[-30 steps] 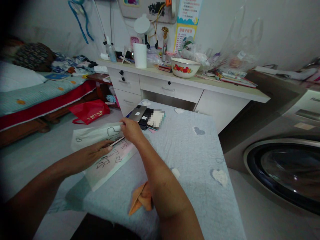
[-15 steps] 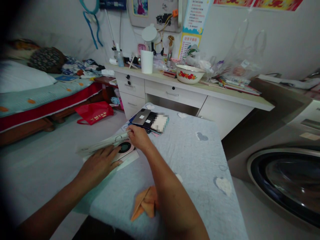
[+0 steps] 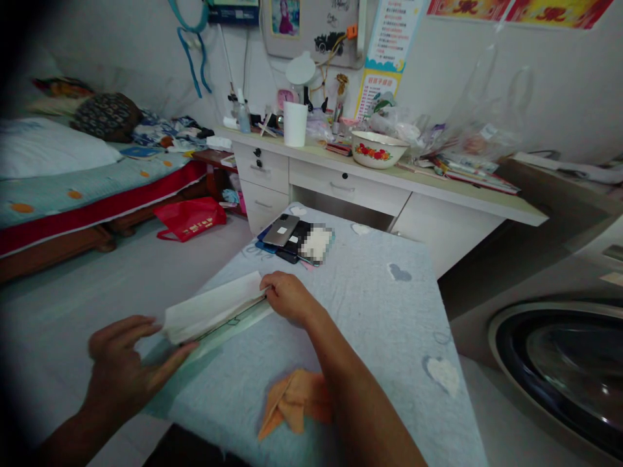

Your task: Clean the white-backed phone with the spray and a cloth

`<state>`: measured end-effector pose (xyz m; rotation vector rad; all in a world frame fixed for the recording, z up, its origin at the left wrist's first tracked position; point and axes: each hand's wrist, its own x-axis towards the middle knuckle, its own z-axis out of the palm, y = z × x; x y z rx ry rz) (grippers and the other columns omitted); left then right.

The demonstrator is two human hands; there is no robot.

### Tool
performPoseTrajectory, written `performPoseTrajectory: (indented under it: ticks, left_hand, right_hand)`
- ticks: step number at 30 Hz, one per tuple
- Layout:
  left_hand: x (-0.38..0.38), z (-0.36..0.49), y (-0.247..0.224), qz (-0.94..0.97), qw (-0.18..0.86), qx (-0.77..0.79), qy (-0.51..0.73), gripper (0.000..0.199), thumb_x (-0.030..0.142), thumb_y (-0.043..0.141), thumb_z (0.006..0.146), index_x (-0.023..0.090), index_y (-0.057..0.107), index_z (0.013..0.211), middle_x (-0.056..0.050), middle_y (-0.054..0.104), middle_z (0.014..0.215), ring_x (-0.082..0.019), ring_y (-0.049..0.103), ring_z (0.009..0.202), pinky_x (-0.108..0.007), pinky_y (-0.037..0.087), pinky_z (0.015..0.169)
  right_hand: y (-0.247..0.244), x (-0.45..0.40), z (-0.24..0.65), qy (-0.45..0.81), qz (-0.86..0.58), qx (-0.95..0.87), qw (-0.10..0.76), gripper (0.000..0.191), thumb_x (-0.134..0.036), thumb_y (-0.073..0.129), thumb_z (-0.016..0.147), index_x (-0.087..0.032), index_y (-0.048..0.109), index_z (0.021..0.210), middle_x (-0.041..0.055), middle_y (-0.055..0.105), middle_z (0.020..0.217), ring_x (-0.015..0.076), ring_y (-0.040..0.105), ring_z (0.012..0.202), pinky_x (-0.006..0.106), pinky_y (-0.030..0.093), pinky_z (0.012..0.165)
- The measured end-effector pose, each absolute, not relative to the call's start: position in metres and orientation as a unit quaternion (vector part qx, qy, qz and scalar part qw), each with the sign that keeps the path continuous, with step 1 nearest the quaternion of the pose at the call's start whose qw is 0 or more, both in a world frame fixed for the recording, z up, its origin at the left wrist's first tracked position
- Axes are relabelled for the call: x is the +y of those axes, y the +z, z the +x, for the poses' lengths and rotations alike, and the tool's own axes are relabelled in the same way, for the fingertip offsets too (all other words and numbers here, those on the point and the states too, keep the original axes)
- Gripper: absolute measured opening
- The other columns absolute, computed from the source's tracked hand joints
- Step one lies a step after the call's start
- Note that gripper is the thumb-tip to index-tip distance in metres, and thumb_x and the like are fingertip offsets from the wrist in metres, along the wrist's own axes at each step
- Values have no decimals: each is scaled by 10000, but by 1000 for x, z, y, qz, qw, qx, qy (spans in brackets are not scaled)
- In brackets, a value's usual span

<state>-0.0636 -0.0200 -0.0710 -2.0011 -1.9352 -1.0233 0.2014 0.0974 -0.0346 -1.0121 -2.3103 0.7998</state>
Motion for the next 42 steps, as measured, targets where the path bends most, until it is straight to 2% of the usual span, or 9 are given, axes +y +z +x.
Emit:
performPoseTrajectory:
  ticks: [2,5,7,15,28,32,34,36,42]
  left_hand:
    - [-15,-72,-57,-655,48,-652,-379,411,523,526,809,197,507,1059,-134,531,1165,-322,474,1170,-495,345,1058]
    - [8,-78,-36,-675,-164,-637,-335,407,459,263,935,233,528,1144,-64,567,1244,-260,513,1189,-424,374,1057]
    - [26,-81,-32,-690,-216,-633,-278,438,495,298,920,226,560,1145,-56,614,1216,-255,564,1135,-384,420,1015]
    - [42,-83,-59,-793,-126,-580,-135,470,488,407,875,211,575,1215,-87,614,1241,-266,554,1138,-411,415,1010]
    - [6,-66,-59,-744,-76,-662,-51,580,558,401,846,172,540,1256,-118,587,1169,-281,588,985,-408,456,900]
    - [1,-67,-52,-740,-17,-671,-36,589,587,471,788,199,594,1212,-140,553,1244,-348,559,1041,-482,443,889]
    - [3,-62,-41,-756,39,-650,-58,543,558,531,755,214,629,1164,-151,505,1322,-396,478,1167,-536,400,931]
    - [11,-50,-23,-802,43,-589,-90,493,498,557,772,223,615,1177,-130,504,1339,-356,469,1195,-503,385,974]
    - [78,39,33,-895,-31,-416,-154,279,225,434,884,216,606,1105,-69,647,1085,-233,579,1039,-400,439,917]
  right_hand:
    - [-36,91,205,264,-361,-871,203,292,13,475,724,-157,670,861,56,629,950,158,563,913,271,399,878]
    - [-34,78,209,228,-367,-888,160,299,-7,489,730,-166,698,873,81,598,1065,183,534,1005,312,376,939]
    - [-31,68,209,212,-383,-886,152,272,-60,510,762,-174,704,915,95,567,1145,197,516,1043,332,374,945]
    - [-35,45,191,169,-480,-853,116,252,-300,548,871,-168,659,1055,142,554,1168,255,479,1062,408,378,936]
    - [-47,63,180,157,-475,-857,125,372,-219,581,824,-195,568,1196,86,509,1278,245,417,1100,407,365,946]
    - [-40,67,181,169,-460,-865,109,391,-234,597,817,-196,572,1206,92,476,1344,259,409,1144,429,354,970]
    - [-34,64,187,175,-461,-864,107,417,-241,596,823,-184,561,1235,114,431,1399,279,387,1200,450,344,989]
    - [-27,59,197,183,-470,-856,113,426,-234,596,826,-172,556,1246,134,409,1421,285,376,1236,460,337,1005]
    - [-10,40,238,183,-498,-832,163,402,-199,604,819,-177,577,1220,140,453,1379,264,406,1253,455,334,1040]
